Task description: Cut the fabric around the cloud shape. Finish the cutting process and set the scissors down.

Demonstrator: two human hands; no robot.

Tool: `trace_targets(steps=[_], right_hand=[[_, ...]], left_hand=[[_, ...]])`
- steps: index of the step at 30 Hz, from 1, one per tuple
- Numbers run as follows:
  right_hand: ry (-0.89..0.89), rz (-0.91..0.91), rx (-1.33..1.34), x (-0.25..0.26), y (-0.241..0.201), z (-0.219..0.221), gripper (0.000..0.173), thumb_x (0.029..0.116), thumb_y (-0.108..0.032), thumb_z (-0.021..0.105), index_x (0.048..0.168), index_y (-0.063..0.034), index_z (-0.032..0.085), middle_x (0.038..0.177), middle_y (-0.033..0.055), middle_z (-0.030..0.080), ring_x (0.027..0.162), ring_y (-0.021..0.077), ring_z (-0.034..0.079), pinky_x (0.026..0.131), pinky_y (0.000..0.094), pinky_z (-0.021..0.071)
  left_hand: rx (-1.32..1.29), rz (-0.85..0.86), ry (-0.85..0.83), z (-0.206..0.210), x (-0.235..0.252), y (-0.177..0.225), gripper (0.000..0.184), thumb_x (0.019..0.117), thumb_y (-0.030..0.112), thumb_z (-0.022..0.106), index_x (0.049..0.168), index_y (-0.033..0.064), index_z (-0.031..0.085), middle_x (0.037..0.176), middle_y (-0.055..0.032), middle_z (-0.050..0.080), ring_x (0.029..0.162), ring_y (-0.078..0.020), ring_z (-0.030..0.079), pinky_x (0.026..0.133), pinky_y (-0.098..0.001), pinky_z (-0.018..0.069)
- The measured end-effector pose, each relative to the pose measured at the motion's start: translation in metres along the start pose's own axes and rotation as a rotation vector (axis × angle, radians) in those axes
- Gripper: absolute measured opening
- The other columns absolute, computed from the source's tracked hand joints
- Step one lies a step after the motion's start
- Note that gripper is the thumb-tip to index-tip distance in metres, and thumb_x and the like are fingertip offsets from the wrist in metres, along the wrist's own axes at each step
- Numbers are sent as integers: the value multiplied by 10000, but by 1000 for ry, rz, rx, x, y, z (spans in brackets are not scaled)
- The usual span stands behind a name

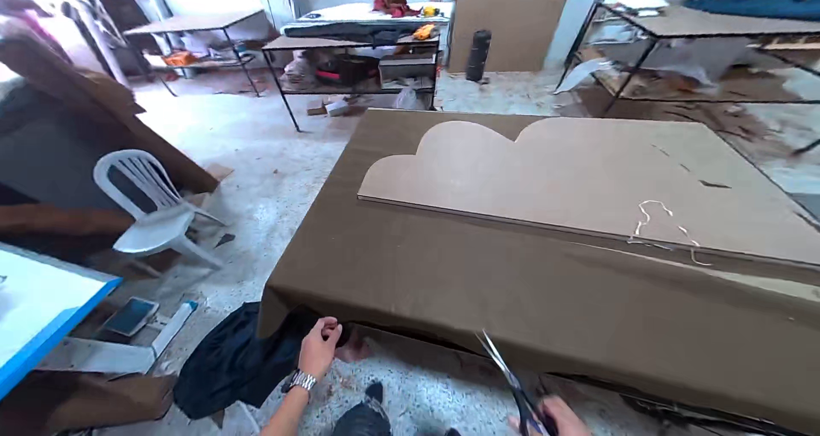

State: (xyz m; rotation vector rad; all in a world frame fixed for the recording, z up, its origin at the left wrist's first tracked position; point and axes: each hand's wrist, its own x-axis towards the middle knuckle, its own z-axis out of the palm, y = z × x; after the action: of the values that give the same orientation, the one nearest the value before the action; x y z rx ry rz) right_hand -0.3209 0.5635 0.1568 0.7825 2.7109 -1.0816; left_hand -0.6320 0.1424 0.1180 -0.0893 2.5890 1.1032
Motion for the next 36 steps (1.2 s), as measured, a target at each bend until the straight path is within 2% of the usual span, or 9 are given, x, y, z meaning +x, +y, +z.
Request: trace_targets(steps=[4, 7, 10, 14, 19, 22, 25, 30, 36], right_hand=[[-188, 18, -56, 144, -13, -42, 481, 842, -579, 760, 919, -108, 700, 837, 84, 666, 779, 250, 654, 734, 506, 557], [-338, 128, -101, 237, -47, -85, 531, 863, -570, 756, 1032, -70, 701, 893, 115, 673, 825, 258, 654, 787, 504, 548], [-385, 250, -223, 313, -66, -121, 556, 855, -522, 796, 1104, -34, 696, 985, 171, 688, 926, 310, 662, 876, 551, 535], [-442, 311, -358, 392, -57, -156, 568, 831, -551, 811, 1039, -32, 714, 951, 186, 682, 900, 328, 650, 831, 574, 517], [-548, 231, -442, 477, -37, -185, 524, 807, -542, 836, 997, -71, 708, 914, 144, 682, 877, 296, 659, 825, 557, 528], [-677, 85, -394, 509, -28, -188, 541, 758, -560, 864, 987, -102, 691, 865, 92, 663, 813, 242, 642, 764, 504, 537], [-760, -4, -342, 535, -31, -182, 562, 728, -582, 878, 997, -128, 683, 862, 54, 658, 794, 198, 637, 745, 459, 545], [-861, 53, -328, 546, -22, -187, 560, 731, -629, 852, 992, -167, 674, 841, 23, 650, 783, 171, 636, 719, 434, 547], [-825, 85, -281, 551, -41, -188, 420, 797, -442, 882, 994, -135, 672, 818, 33, 645, 750, 180, 627, 682, 422, 534]], left_hand=[[92, 76, 64, -10, 55, -4, 492, 999, 430, 621, 1356, 92, 629, 1387, -144, 624, 1312, -290, 582, 1130, -493, 463], [259, 221, 122, -11, 104, -35, 637, 966, 500, 598, 1408, 42, 582, 1563, -208, 452, 1477, -392, 390, 1225, -538, 316], [435, 295, 104, -13, 134, -62, 803, 946, 638, 501, 1496, 53, 500, 1643, -228, 317, 1528, -442, 265, 1192, -659, 269], [473, 245, 51, -23, 140, -67, 917, 940, 764, 396, 1619, 151, 325, 1711, -145, 190, 1582, -381, 131, 1175, -743, 166], [388, 48, 13, -20, 158, -42, 1055, 902, 796, 477, 1661, 134, 163, 1730, -158, 54, 1583, -422, 30, 1137, -811, 110], [420, -31, 59, -5, 163, -48, 1321, 717, 929, 547, 1668, 139, 84, 1731, -162, -12, 1567, -477, -7, 1078, -850, 191], [430, -17, 125, 8, 173, -45, 1478, 603, 910, 661, 1637, 8, 109, 1682, -315, -14, 1517, -595, -17, 1147, -780, 183], [511, -13, 90, 7, 180, -49, 1549, 572, 932, 648, 1618, -53, 70, 1643, -391, -63, 1482, -655, -55, 1194, -733, 105], [539, -91, 20, 4, 183, -43, 1557, 583, 880, 684, 1613, -62, -5, 1646, -375, -118, 1499, -614, -112, 1227, -681, 22]])
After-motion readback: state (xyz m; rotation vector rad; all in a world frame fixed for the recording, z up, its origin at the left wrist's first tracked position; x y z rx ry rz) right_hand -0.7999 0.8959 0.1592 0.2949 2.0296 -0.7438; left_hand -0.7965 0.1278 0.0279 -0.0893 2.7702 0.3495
